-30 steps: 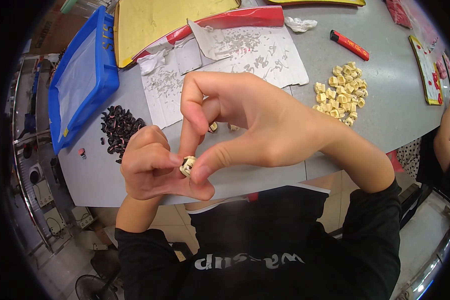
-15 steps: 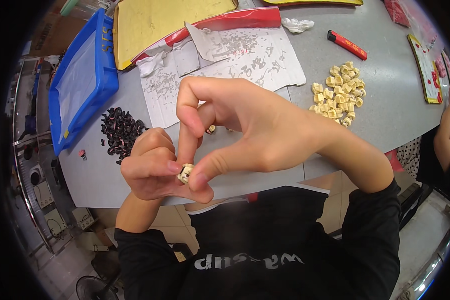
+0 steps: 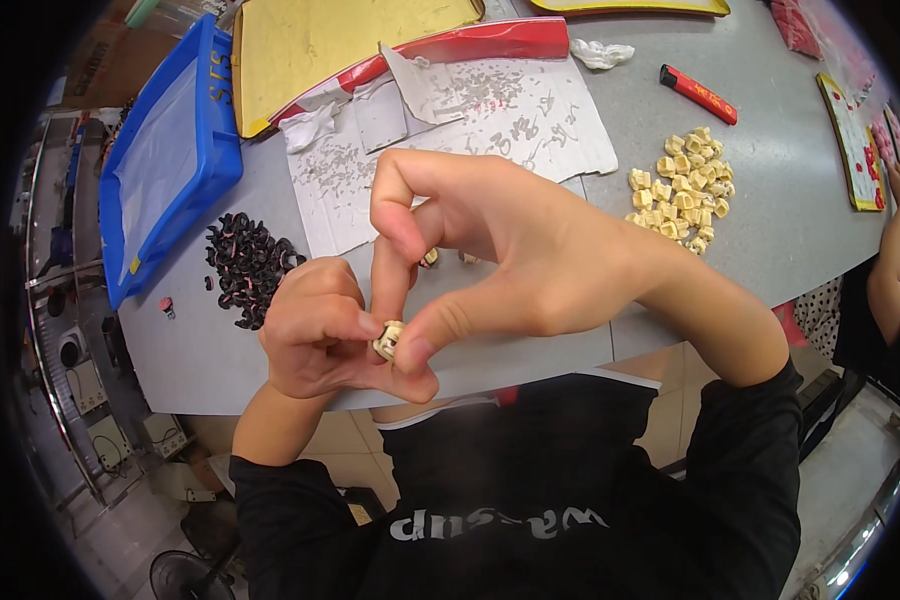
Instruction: Assembling small plastic toy components by applying glue and joining parts together.
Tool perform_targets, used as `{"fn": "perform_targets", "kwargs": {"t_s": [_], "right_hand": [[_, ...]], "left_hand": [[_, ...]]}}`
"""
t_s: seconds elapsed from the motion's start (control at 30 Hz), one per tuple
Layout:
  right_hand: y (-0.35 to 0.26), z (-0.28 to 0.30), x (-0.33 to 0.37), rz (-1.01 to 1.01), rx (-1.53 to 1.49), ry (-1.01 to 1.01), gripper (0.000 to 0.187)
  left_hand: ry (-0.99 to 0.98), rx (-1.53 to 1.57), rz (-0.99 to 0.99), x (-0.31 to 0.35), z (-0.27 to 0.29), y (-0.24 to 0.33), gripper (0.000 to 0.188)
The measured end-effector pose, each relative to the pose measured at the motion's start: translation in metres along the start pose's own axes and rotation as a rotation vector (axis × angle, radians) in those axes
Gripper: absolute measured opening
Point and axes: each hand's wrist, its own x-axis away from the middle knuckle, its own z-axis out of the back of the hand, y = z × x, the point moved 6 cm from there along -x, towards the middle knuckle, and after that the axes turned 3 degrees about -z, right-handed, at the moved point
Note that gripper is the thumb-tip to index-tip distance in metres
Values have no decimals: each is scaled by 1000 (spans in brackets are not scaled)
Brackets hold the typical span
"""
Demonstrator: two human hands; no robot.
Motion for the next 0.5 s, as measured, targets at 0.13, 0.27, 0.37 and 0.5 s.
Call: {"fn": "perform_targets", "kwargs": {"t_s": [0.13,0.27,0.37,0.5], "right_hand": [[2,-1,-1,-2,-3,-13,51],[2,-1,0,-21,-8,-18,51],[0,0,1,-61,-29,12,49],[0,7,1,-105,-85,103,50]], "left_hand": [[-26,8,-1,0,0,0,42],[-6,31,3,0,0,-1,42],[81,68,106,7,-3,-6,38],[310,434,381,9,-7,-25,32]]}}
